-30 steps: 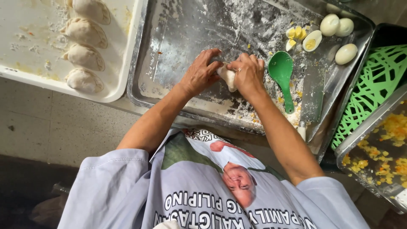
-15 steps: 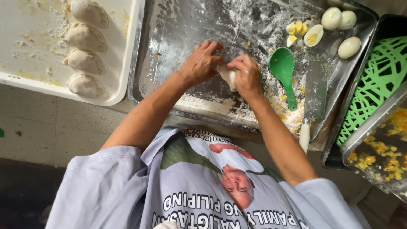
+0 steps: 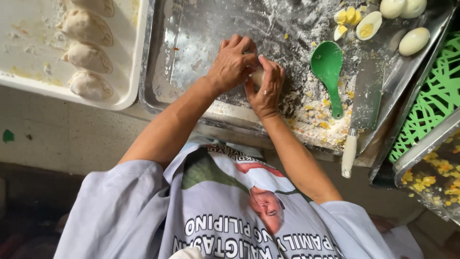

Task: Filling and sealing dough with a mixture of eggs and vegetables to prepare pastries.

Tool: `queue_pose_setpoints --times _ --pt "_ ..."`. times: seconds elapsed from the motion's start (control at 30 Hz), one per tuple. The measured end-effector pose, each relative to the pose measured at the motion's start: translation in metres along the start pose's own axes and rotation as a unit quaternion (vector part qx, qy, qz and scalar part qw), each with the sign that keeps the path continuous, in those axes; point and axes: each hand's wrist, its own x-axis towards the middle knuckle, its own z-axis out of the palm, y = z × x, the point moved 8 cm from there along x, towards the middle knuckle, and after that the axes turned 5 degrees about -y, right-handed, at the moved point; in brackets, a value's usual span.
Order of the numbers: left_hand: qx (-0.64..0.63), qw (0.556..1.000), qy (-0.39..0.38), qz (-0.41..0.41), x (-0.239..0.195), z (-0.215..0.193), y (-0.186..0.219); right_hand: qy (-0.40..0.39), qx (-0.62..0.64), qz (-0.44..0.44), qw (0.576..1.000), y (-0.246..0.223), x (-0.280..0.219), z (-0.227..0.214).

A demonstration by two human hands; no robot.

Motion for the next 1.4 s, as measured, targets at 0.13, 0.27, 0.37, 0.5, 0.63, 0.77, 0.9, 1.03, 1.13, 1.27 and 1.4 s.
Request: queue_pose_setpoints --times 0.13,0.27,0.37,0.5,0.63,0.77,0.9,1.03,1.13,1.27,1.4 --pt "0.023 0.999 0.031 -0.012 0.002 -0.006 0.012 -0.028 -0.002 -0.046 0.999 -0.003 0.005 -0.007" --pt "0.032 0.997 0.039 -0.063 -0.012 -0.012 0.024 -0.102 -0.001 -0.087 0.991 0.007 0.003 -0.018" --pt "-0.433 0.803 0.176 -0.369 -0.024 -0.068 0.028 -0.110 0.091 0.080 0.986 0.049 0.004 -0.033" --pt "-0.102 0.929 0.280 -0.218 -0.049 -0.082 0.019 -0.105 0.476 0.447 0.750 0.106 -0.012 -0.022" --pt "0.008 0.953 0.127 -0.276 -0.058 -0.059 0.030 -0.099 0.583 0.459 0.663 0.077 -0.003 -0.014" --pt "0.009 0.961 0.161 -0.225 -0.093 -0.036 0.002 -0.154 0.585 0.386 0.696 0.034 0.038 0.015" --pt "-0.026 0.966 0.146 -0.210 -0.117 -0.041 -0.017 -0.198 0.563 0.289 0.748 -0.033 0.112 0.069" --pt "-0.037 0.977 0.114 -0.177 -0.132 -0.091 -0.010 -0.313 0.457 0.092 0.828 -0.162 0.198 0.122" --pt "-0.084 0.976 0.107 -0.169 -0.145 -0.100 -0.022 -0.311 0.307 -0.087 0.895 -0.225 0.246 0.170" --pt "-0.088 0.982 0.056 -0.158 -0.154 -0.097 -0.038 -0.233 0.159 -0.270 0.921 -0.270 0.279 0.229" --pt "-0.122 0.976 0.051 -0.174 -0.161 -0.092 -0.054 -0.314 0.077 -0.211 0.923 -0.268 0.269 0.267"
